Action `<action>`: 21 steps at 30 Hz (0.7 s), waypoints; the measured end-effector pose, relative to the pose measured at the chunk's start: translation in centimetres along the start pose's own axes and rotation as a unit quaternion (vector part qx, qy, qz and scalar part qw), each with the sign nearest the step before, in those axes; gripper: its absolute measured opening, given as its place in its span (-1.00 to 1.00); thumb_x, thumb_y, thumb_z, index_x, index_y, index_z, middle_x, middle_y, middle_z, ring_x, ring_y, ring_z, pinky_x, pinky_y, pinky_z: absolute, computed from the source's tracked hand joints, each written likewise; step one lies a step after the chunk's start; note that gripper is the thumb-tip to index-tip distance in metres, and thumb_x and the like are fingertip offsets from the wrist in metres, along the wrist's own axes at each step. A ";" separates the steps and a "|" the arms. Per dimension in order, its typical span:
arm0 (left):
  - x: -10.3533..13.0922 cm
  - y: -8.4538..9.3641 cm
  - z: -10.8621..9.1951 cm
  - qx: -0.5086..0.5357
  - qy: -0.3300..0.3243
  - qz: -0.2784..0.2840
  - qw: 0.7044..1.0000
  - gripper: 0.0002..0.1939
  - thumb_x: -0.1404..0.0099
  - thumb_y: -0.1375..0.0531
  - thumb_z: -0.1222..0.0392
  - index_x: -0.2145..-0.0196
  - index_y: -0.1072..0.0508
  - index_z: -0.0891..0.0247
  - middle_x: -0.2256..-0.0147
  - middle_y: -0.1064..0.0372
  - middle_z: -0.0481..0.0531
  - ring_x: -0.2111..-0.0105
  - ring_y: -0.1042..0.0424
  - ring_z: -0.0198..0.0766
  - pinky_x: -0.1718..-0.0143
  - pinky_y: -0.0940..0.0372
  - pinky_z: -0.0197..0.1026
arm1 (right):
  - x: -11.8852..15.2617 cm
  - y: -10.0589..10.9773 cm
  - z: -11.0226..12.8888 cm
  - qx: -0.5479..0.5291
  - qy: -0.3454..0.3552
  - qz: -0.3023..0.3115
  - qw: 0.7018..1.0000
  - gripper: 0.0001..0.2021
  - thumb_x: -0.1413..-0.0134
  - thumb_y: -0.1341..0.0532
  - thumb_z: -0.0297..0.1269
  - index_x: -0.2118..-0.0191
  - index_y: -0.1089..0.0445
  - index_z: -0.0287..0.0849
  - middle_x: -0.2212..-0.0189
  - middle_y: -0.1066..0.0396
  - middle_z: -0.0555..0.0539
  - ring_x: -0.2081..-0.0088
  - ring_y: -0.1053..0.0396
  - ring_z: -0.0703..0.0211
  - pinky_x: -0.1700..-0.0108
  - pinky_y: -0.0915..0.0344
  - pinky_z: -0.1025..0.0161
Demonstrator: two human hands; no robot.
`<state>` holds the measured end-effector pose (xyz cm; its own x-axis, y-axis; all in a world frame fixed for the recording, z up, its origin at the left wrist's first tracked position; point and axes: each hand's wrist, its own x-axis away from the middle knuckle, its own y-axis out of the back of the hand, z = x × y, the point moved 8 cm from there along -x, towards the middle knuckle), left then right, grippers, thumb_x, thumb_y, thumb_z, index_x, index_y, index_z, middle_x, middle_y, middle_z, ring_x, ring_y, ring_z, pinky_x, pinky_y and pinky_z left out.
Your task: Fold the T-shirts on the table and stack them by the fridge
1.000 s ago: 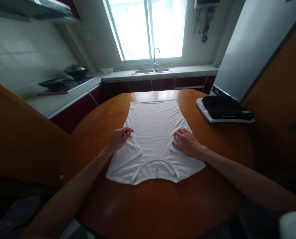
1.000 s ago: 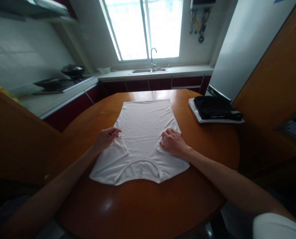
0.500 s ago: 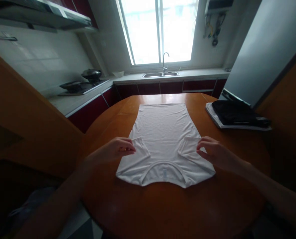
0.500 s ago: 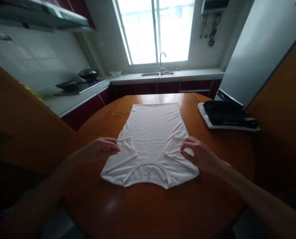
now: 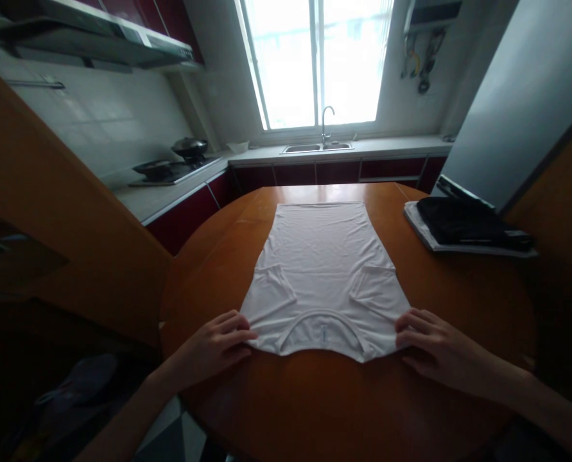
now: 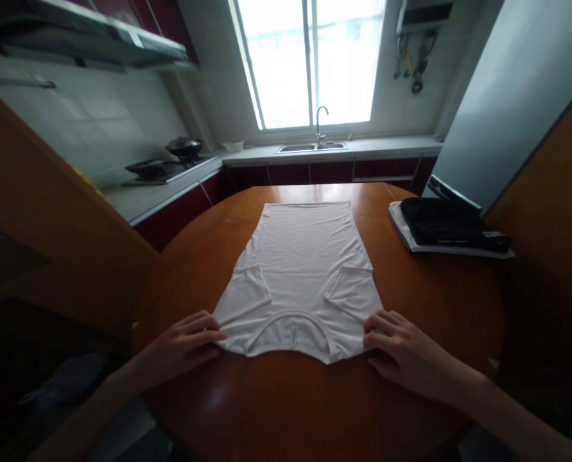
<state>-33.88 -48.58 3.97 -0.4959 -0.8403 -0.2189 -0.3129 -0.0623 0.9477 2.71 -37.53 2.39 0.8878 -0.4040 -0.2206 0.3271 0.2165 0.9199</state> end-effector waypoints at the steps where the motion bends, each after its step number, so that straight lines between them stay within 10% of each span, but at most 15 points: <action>1: 0.1 0.2 -0.2 -0.031 -0.009 -0.004 0.999 -0.78 -0.45 -0.18 0.25 -0.01 -0.52 0.12 0.17 -0.46 0.05 0.15 -0.43 -0.23 0.05 -0.35 -0.20 | 0.0 0.0 0.1 0.015 0.005 -0.004 1.000 -0.85 -0.18 -0.25 -0.44 0.18 -0.44 -0.04 0.12 -0.43 -0.07 0.09 -0.38 0.07 0.01 -0.30 0.12; 14: 0.0 0.0 0.4 -0.166 -0.034 -0.054 0.984 -0.77 -0.41 -0.08 0.44 0.14 -0.47 0.20 0.10 -0.43 0.10 0.07 -0.41 -0.18 0.01 -0.39 -0.14 | 0.6 -0.5 0.1 0.181 0.032 -0.077 0.980 -0.67 -0.09 -0.11 -0.62 0.11 -0.42 -0.11 0.13 -0.46 -0.12 0.11 -0.39 0.00 0.01 -0.25 0.04; 21: 0.7 0.8 0.9 -0.133 -0.036 -0.003 0.990 -0.53 -0.41 -0.05 0.45 -0.18 -0.40 0.10 -0.06 -0.42 0.10 -0.09 -0.39 -0.17 -0.11 -0.39 -0.12 | 1.3 0.1 -0.4 0.214 -0.001 -0.081 0.974 -0.58 -0.11 -0.11 -0.59 -0.05 -0.41 -0.12 0.07 -0.47 -0.17 0.06 -0.40 -0.03 0.02 -0.30 0.02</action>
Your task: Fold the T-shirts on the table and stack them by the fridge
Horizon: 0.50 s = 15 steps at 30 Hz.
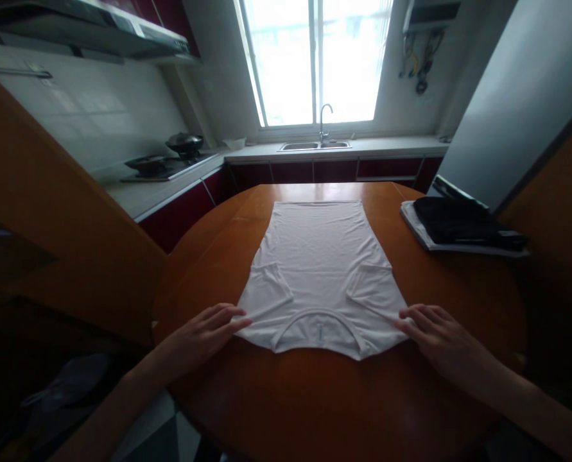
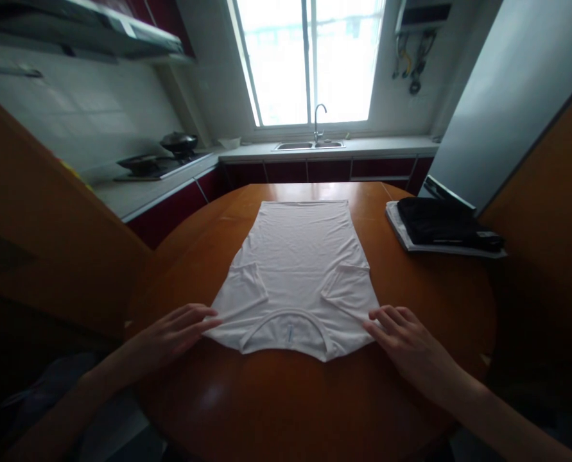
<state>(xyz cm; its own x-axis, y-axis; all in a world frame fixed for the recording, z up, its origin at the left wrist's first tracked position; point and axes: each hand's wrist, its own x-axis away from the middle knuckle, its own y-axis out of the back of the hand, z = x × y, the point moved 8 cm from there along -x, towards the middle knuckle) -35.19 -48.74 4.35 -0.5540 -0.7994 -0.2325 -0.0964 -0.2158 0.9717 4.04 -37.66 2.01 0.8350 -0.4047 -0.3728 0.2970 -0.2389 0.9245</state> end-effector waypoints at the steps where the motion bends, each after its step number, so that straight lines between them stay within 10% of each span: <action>1: 0.1 0.1 0.1 0.005 0.001 0.001 1.000 -0.51 -0.41 -0.05 0.45 -0.19 -0.39 0.09 -0.04 -0.44 0.09 -0.08 -0.40 -0.18 -0.10 -0.39 -0.13 | 0.1 0.0 -0.1 -0.003 -0.001 -0.002 1.000 -0.60 -0.13 -0.11 -0.58 -0.03 -0.42 -0.12 0.09 -0.48 -0.16 0.08 -0.41 -0.02 0.03 -0.31 0.03; 15: 0.6 -0.1 0.0 0.056 -0.023 -0.056 0.997 -0.74 -0.49 -0.08 0.33 -0.01 -0.51 0.19 0.09 -0.53 0.09 0.03 -0.47 -0.22 -0.03 -0.41 -0.20 | 1.1 0.6 -0.8 -0.085 0.012 -0.049 0.995 -0.81 -0.33 -0.11 -0.45 0.13 -0.46 -0.11 0.23 -0.50 -0.11 0.20 -0.44 0.10 0.08 -0.35 0.13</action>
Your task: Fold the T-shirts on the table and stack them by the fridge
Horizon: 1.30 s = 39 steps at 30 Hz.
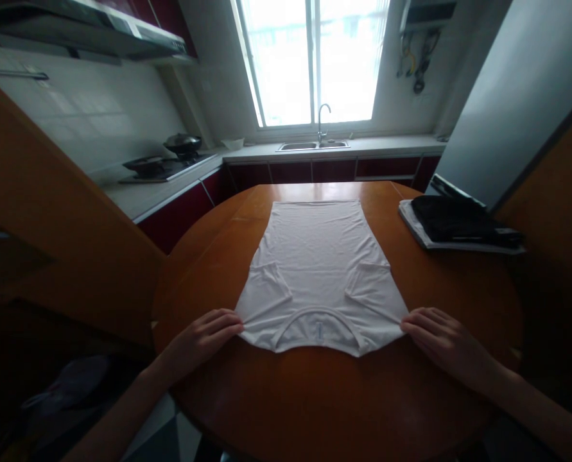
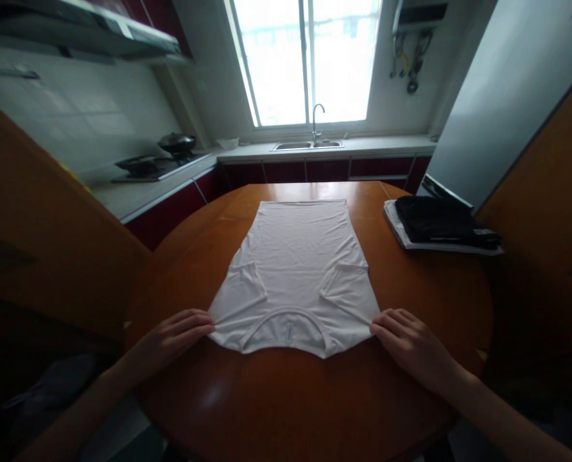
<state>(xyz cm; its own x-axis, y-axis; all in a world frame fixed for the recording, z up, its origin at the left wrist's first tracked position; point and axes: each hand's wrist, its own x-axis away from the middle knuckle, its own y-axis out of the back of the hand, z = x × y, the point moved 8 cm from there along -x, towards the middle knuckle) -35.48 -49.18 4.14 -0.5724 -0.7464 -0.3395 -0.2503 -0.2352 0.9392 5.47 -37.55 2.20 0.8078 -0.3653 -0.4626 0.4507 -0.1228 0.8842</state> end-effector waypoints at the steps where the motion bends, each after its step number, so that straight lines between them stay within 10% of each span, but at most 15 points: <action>1: 0.0 0.1 -0.1 0.005 -0.003 0.001 1.000 -0.73 -0.50 -0.07 0.33 -0.02 -0.51 0.19 0.09 -0.53 0.09 0.03 -0.47 -0.22 -0.03 -0.41 -0.20 | 0.0 0.0 0.0 -0.006 0.001 0.001 1.000 -0.81 -0.34 -0.10 -0.44 0.13 -0.46 -0.12 0.25 -0.50 -0.11 0.21 -0.44 0.10 0.10 -0.35 0.13; 11: -0.5 2.2 -1.9 0.050 -0.003 0.031 0.998 -0.74 -0.45 -0.08 0.37 0.07 -0.52 0.15 0.21 -0.55 0.07 0.19 -0.51 -0.23 0.09 -0.40 -0.25 | -0.4 1.5 -0.2 -0.100 -0.007 0.038 0.994 -0.80 -0.35 -0.11 -0.34 0.19 -0.51 -0.04 0.34 -0.49 -0.09 0.32 -0.43 0.14 0.23 -0.37 0.22; 18: -2.3 3.0 -1.3 0.189 0.118 0.119 0.967 -0.77 -0.45 -0.11 0.23 0.25 -0.58 0.17 0.33 -0.53 0.05 0.35 -0.49 -0.27 0.30 -0.35 -0.35 | -1.6 3.2 -2.8 -0.235 -0.122 0.118 0.957 -0.77 -0.38 -0.11 -0.24 0.23 -0.52 -0.04 0.33 -0.48 -0.15 0.33 -0.44 0.13 0.29 -0.34 0.24; 26: -7.0 3.3 10.5 0.272 0.289 0.023 0.918 -0.69 -0.20 -0.34 -0.08 0.32 -0.64 0.24 0.35 -0.58 0.11 0.38 -0.50 -0.18 0.34 -0.40 -0.26 | -8.8 2.1 -12.8 -0.352 -0.248 0.054 0.901 -0.60 -0.05 -0.33 0.12 0.30 -0.56 -0.18 0.36 -0.53 -0.13 0.34 -0.40 0.11 0.26 -0.33 0.20; 31: -9.5 -0.7 17.7 0.321 0.322 -0.004 0.891 -0.56 -0.09 -0.39 -0.16 0.27 -0.65 0.29 0.31 -0.60 0.15 0.37 -0.53 -0.16 0.34 -0.43 -0.23 | -12.6 -2.5 -19.1 -0.353 -0.307 0.041 0.883 -0.56 0.16 -0.40 0.10 0.36 -0.58 -0.25 0.45 -0.54 -0.08 0.42 -0.37 0.19 0.35 -0.29 0.25; 39: -7.8 -4.9 21.4 0.304 0.408 -0.015 0.861 -0.52 0.00 -0.42 -0.16 0.26 -0.65 0.29 0.27 -0.62 0.11 0.27 -0.55 -0.09 0.19 -0.40 -0.18 | -12.0 -8.3 -23.0 -0.316 -0.380 0.029 0.869 -0.73 0.23 -0.37 -0.15 0.42 -0.59 -0.26 0.51 -0.54 -0.07 0.45 -0.38 0.18 0.39 -0.25 0.29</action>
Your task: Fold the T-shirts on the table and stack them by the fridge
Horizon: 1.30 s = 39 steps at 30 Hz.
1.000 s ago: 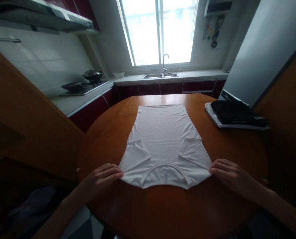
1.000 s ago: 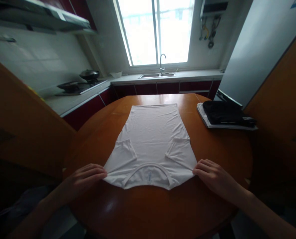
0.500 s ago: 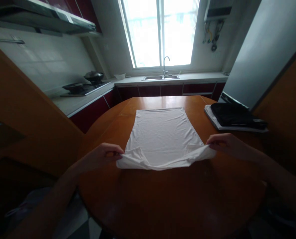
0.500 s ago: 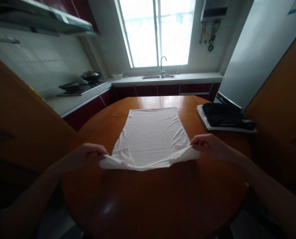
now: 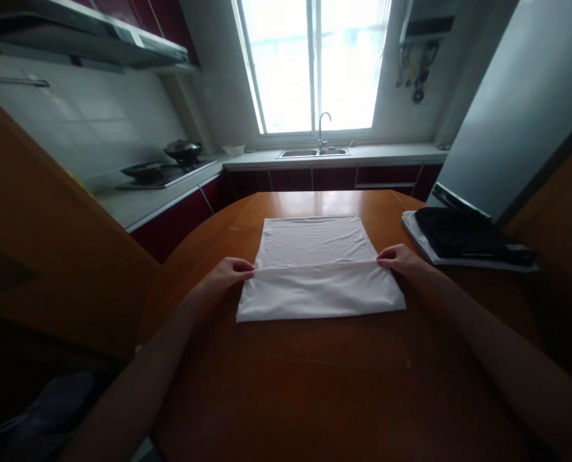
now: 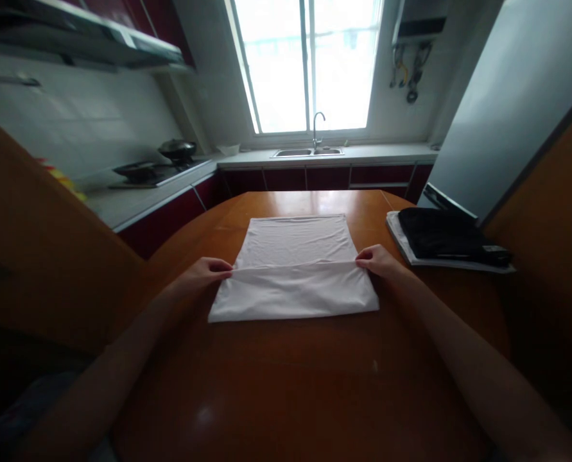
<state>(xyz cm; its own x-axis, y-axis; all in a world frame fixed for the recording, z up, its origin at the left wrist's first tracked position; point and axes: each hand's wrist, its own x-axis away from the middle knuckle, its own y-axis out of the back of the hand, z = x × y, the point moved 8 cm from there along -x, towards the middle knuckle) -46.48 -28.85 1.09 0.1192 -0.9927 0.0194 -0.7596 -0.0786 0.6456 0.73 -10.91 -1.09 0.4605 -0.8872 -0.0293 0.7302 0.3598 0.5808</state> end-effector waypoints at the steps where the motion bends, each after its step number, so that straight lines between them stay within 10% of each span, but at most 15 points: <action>1: 0.1 0.2 -0.2 0.001 -0.002 -0.006 1.000 -0.52 -0.01 -0.42 -0.16 0.25 -0.65 0.29 0.27 -0.62 0.11 0.25 -0.55 -0.08 0.18 -0.40 -0.17 | 0.1 0.1 0.0 -0.004 0.000 -0.002 1.000 -0.73 0.21 -0.36 -0.14 0.40 -0.60 -0.26 0.50 -0.55 -0.08 0.45 -0.38 0.18 0.41 -0.25 0.30; 9: -0.3 1.9 -1.3 0.063 -0.046 -0.170 0.982 -0.51 -0.01 -0.42 -0.17 0.25 -0.62 0.30 0.24 -0.61 0.14 0.22 -0.55 -0.07 0.12 -0.42 -0.12 | 0.5 2.5 1.8 -0.030 0.022 -0.088 0.995 -0.74 0.08 -0.34 -0.13 0.31 -0.59 -0.21 0.38 -0.59 -0.12 0.40 -0.43 0.16 0.38 -0.32 0.30; 32: -2.3 0.1 0.3 -0.006 -0.081 -0.217 0.973 -0.61 -0.13 -0.30 -0.07 0.23 -0.60 0.30 0.25 -0.60 0.17 0.26 -0.57 -0.06 0.14 -0.45 -0.08 | -0.7 0.8 0.4 0.032 0.057 -0.123 0.990 -0.81 0.04 -0.27 -0.20 0.35 -0.56 -0.19 0.37 -0.60 -0.13 0.30 -0.52 0.03 0.24 -0.40 0.22; 39: 0.1 -1.2 -5.9 -0.119 -0.185 -0.212 0.952 -0.64 -0.36 -0.10 0.07 0.04 -0.57 0.26 0.01 -0.54 0.17 -0.02 -0.51 -0.04 -0.15 -0.34 -0.02 | 1.0 0.0 3.7 0.220 0.087 -0.202 0.950 -0.74 -0.19 -0.14 -0.29 0.16 -0.55 -0.24 0.15 -0.55 -0.25 0.08 -0.48 -0.05 -0.04 -0.36 0.10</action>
<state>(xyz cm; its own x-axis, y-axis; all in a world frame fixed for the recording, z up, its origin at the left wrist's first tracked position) -41.83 -28.36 4.80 0.1166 -0.8441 -0.5234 -0.5217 -0.5005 0.6909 -0.66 -12.85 1.93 0.2918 -0.8524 -0.4338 0.6004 -0.1898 0.7768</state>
